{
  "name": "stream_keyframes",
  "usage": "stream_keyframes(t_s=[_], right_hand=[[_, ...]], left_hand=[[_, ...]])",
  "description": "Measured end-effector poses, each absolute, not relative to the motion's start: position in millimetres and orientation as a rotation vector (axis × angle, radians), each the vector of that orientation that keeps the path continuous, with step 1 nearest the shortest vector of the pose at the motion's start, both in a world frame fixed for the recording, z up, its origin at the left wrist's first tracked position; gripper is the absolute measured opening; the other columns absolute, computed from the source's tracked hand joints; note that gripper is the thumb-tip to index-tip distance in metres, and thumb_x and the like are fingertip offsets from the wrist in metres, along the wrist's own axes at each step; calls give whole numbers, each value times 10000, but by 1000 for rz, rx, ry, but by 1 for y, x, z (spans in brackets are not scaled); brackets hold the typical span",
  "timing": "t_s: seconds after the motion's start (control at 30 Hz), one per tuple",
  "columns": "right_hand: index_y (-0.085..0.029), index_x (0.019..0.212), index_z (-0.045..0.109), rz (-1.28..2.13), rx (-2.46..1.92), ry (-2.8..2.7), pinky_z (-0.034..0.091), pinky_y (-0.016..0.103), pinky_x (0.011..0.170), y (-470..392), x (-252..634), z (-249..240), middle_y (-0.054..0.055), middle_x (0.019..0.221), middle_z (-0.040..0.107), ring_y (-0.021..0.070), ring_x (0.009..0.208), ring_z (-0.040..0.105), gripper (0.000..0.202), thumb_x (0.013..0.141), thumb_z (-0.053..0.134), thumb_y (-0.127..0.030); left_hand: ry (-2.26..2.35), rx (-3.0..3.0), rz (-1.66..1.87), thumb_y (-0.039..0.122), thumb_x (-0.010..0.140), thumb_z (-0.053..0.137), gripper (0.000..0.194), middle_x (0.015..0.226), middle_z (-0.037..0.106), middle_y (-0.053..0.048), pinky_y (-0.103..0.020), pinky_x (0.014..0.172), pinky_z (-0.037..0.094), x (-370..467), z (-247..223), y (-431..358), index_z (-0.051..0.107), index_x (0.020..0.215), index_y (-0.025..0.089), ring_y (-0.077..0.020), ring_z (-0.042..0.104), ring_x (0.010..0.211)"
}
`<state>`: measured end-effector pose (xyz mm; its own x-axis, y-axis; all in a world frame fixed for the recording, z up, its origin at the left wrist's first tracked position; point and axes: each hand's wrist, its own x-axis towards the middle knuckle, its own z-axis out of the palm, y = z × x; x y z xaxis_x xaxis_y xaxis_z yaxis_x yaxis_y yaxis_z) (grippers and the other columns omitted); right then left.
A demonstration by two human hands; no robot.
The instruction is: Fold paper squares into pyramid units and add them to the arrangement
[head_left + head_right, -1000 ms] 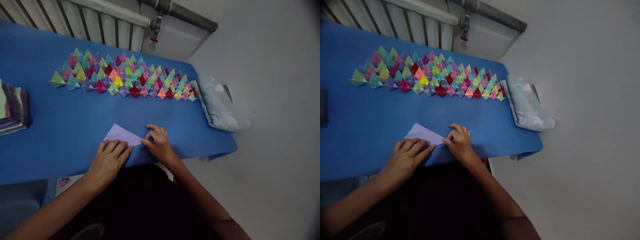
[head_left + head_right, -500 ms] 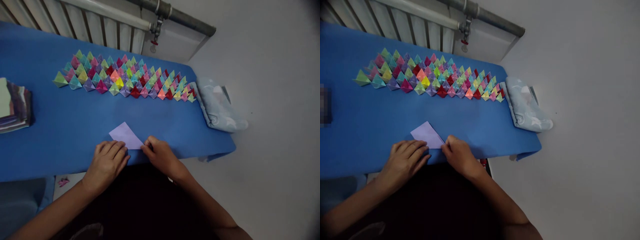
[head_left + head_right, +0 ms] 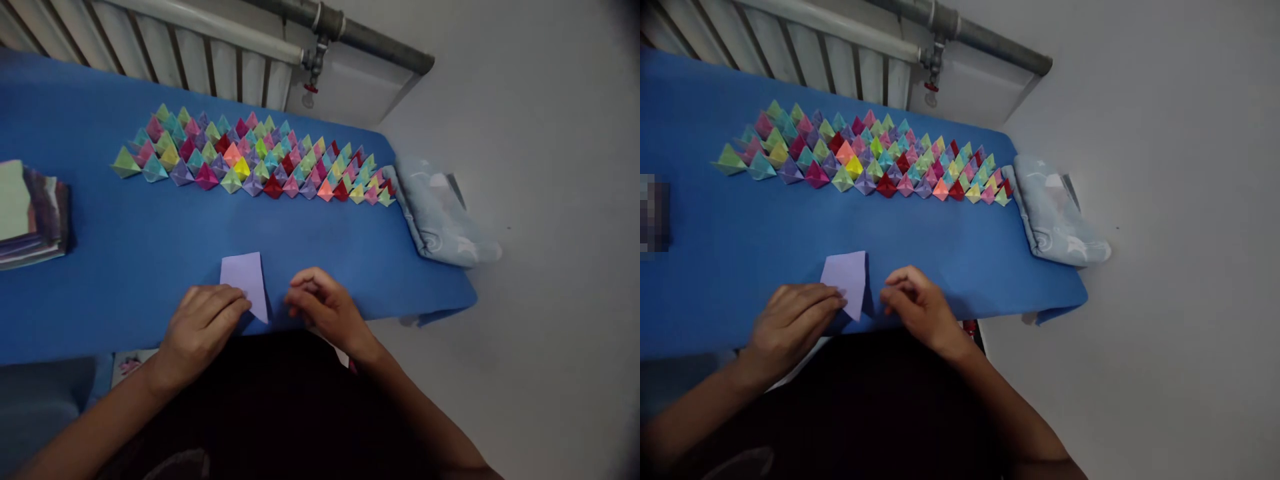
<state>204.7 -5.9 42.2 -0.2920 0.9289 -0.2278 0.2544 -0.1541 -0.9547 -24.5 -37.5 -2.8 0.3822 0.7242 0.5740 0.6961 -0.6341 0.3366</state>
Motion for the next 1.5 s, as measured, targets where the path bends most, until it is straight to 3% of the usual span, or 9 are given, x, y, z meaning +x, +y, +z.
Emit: stream_keyframes(t_s=[0.1, 0.2, 0.3, 0.47, 0.57, 0.77, 1.0, 1.3, 1.5], right_hand=[[-239, 1018, 608, 978, -1335, -1809, 527, 359, 820, 1, 212, 37, 54, 1010, 703, 197, 934, 663, 184, 841, 627, -285], [-257, 1192, 615, 692, -1182, -2163, 389, 478, 1080, 8, 210, 34, 85, 1304, 633, 260, 1259, 540, 392, 804, 655, -214], [-273, 1286, 591, 671, -1120, -2298, 321, 491, 1121, 10, 201, 41, 71, 1364, 607, 269, 1320, 487, 476, 820, 685, -248], [-277, 1298, 589, 963, -1041, -2227, 392, 436, 1046, 8, 185, 61, 43, 1166, 709, 239, 1128, 620, 529, 804, 759, -357], [-292, 1307, 565, 1291, -1110, -1980, 491, 350, 872, 7, 176, 62, -3, 978, 719, 183, 911, 664, 492, 835, 702, -314], [-287, 1239, 561, 1600, -1341, -1508, 387, 219, 529, 18, 167, 31, -88, 650, 535, 105, 554, 514, 495, 763, 620, -167], [-244, 1231, 583, 1433, -1497, -1763, 363, 226, 543, 35, 166, 24, -77, 631, 515, 102, 561, 474, 483, 759, 604, -140], [-261, 1179, 610, 1604, -1559, -1798, 399, 226, 525, 12, 205, 31, -82, 625, 558, 97, 527, 531, 384, 814, 578, -142], [-240, 997, 691, 1162, -1530, -2079, 418, 238, 619, -9, 217, 31, -47, 692, 611, 99, 621, 549, 209, 882, 547, -143]], left_hand=[[1276, 2342, 1145, 137, 946, 538, 169, 1019, 748, -37, -340, 836, 544, -34, 4, -38, 665, 1005, 231, -183, 706, 942], [1289, 1991, 1179, 181, 930, 558, 129, 972, 745, -9, -333, 842, 577, -38, 14, -40, 663, 958, 250, -171, 711, 919], [1344, 1603, 1205, 247, 871, 644, 48, 949, 748, 13, -347, 847, 594, -39, 27, -40, 676, 904, 263, -188, 711, 928], [1331, 1264, 1164, 353, 742, 774, 158, 771, 717, 8, -311, 635, 591, -36, 44, -23, 677, 806, 246, -168, 678, 698], [1307, 1234, 1094, 383, 715, 776, 213, 774, 708, 5, -310, 639, 579, -33, 43, -5, 655, 797, 228, -160, 669, 692], [1498, 1441, 1000, 376, 787, 668, 289, 927, 740, -51, -365, 733, 568, -30, 25, 13, 655, 1009, 190, -200, 695, 804], [1243, 2462, 853, 202, 995, 422, 249, 1019, 749, -35, -346, 826, 479, -28, 3, -5, 671, 1001, 212, -181, 676, 921], [1146, 2828, 732, 80, 1005, 354, 329, 1115, 740, -76, -403, 892, 411, -30, -2, -9, 668, 1017, 178, -206, 663, 1000], [1004, 2913, 629, 109, 992, 399, 290, 1142, 732, -86, -410, 939, 417, -33, 7, -11, 669, 1076, 171, -215, 672, 996]])
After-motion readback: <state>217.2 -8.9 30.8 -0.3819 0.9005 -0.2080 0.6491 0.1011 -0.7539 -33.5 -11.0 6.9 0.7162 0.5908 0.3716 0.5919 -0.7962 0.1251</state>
